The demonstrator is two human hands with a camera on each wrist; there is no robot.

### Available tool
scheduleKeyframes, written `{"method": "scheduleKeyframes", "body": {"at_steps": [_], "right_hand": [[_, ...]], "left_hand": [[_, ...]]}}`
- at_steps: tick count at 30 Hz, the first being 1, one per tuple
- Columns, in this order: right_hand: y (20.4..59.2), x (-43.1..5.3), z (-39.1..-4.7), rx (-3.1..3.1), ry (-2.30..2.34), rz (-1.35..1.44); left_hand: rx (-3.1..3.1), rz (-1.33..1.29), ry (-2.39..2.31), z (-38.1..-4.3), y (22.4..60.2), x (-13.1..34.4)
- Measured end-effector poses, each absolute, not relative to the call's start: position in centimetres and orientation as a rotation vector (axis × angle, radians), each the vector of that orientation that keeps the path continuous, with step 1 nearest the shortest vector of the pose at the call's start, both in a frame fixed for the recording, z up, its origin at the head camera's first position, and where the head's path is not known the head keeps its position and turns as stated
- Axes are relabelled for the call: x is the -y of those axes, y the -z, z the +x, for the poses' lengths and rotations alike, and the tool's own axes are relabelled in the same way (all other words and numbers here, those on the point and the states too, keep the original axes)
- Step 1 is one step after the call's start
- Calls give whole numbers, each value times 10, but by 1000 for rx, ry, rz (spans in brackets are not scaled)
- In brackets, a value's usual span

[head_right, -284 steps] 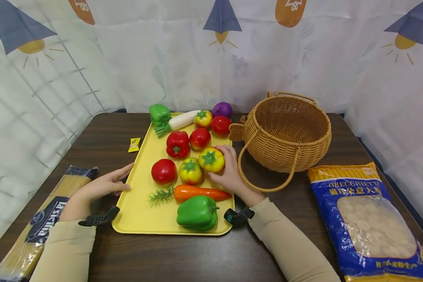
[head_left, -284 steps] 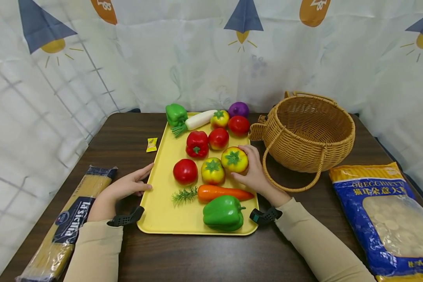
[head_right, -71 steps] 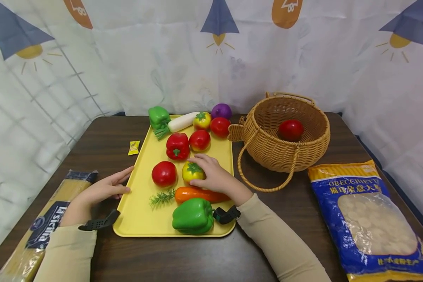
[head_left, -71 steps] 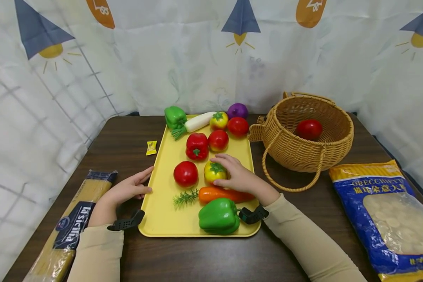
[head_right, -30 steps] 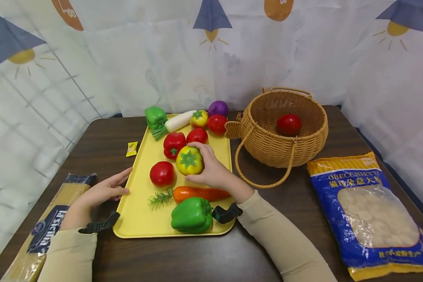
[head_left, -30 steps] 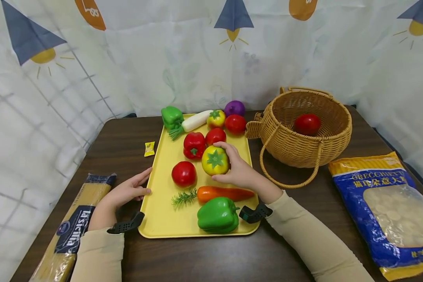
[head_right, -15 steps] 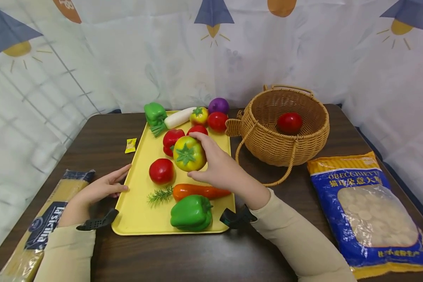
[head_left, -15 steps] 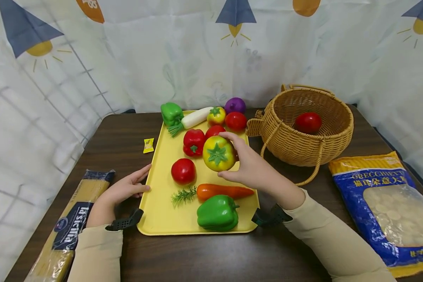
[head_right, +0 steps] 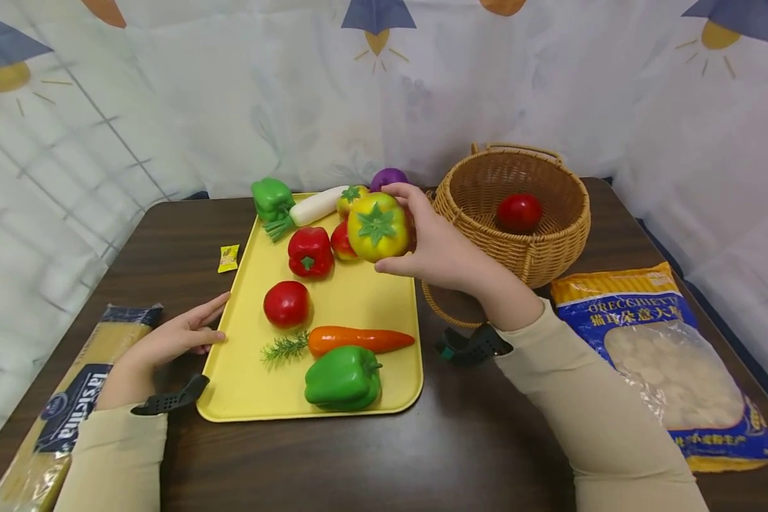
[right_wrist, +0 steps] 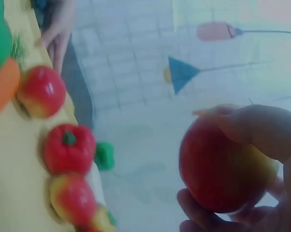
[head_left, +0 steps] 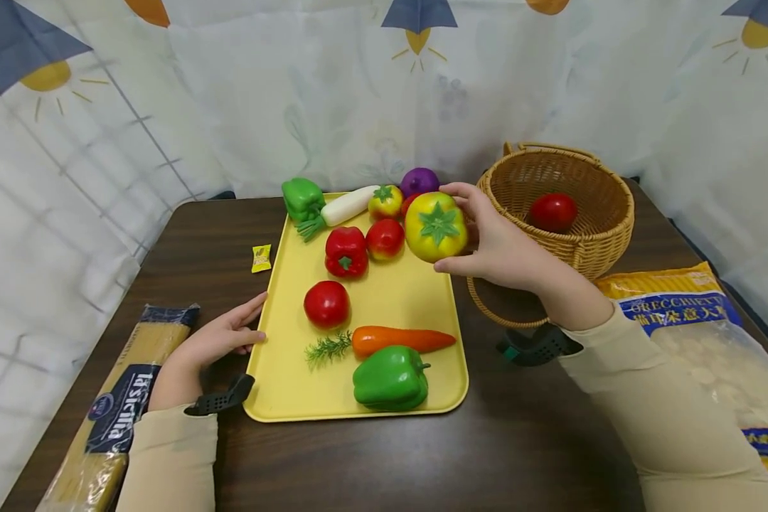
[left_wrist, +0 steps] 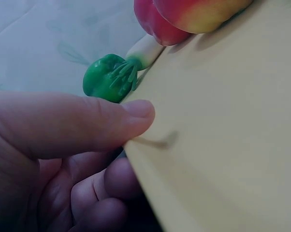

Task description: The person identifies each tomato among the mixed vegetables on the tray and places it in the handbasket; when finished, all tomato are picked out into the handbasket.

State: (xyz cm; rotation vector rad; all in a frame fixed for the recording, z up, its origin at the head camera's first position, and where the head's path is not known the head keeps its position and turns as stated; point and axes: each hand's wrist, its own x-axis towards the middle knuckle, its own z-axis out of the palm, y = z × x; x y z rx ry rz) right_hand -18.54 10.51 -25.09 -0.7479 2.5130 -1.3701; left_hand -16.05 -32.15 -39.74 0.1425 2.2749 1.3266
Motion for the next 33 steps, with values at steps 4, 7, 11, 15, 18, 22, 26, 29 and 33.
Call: {"method": "scheduleKeyframes", "body": {"at_steps": [4, 7, 11, 15, 18, 22, 26, 29, 33], "right_hand": [[237, -127, -191, -2521, 1298, -708], [229, -146, -197, -2496, 1277, -702], [225, -175, -214, -2479, 1257, -690], [228, -201, -234, -2427, 1289, -648], [233, -215, -244, -2389, 1324, -634], [238, -228, -254, -2386, 1325, -635], [244, -236, -260, -2424, 1286, -625], [249, -241, -265, -2474, 1230, -576], [256, -249, -268, -2538, 1094, -474]], "left_hand": [[-2273, 143, -1326, -161, 396, 320], [-2269, 135, -1334, -161, 394, 318], [-2265, 140, -1342, -162, 394, 317], [-2281, 128, -1331, -162, 393, 317], [-2288, 121, -1328, -161, 392, 318], [-2285, 120, -1334, -159, 391, 319], [-2281, 117, -1344, -158, 391, 319], [-2275, 121, -1356, -158, 393, 320], [-2275, 122, -1360, -158, 395, 320]]}}
